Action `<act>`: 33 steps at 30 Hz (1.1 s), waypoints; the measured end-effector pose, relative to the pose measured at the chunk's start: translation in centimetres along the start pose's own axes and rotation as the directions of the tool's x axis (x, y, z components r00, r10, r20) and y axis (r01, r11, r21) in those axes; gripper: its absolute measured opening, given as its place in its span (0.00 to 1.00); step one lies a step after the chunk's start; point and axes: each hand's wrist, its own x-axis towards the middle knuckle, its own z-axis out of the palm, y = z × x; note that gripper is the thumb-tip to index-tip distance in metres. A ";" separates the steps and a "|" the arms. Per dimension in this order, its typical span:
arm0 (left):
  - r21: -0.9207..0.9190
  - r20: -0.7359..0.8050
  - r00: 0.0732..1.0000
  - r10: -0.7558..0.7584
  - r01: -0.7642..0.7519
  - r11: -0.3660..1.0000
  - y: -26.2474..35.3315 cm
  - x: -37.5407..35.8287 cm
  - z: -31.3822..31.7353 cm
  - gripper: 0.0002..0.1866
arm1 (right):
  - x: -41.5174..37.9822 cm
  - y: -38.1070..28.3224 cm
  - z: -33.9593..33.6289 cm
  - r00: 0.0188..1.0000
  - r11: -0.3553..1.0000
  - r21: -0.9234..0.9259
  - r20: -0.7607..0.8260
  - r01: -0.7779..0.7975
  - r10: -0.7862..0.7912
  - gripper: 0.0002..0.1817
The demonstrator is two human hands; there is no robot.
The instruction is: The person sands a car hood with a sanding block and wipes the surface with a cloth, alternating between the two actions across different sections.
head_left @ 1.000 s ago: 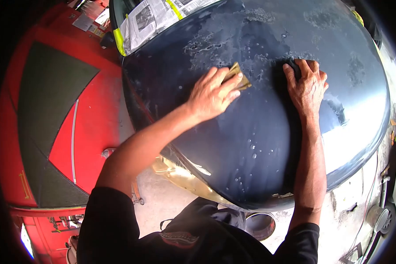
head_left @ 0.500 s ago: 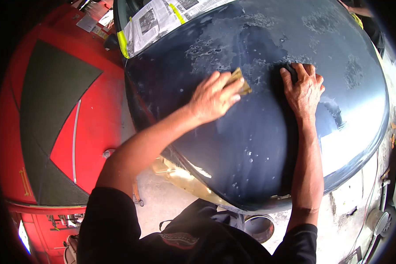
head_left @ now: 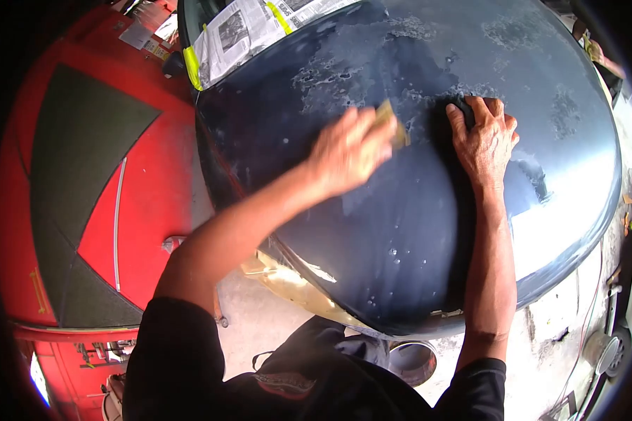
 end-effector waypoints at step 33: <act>0.096 -0.191 0.980 -0.056 0.075 0.993 -2.9 12.8 6.7 0.18 | 0.4 2.5 1.3 0.955 0.886 0.462 -0.250 -0.030 0.163 0.21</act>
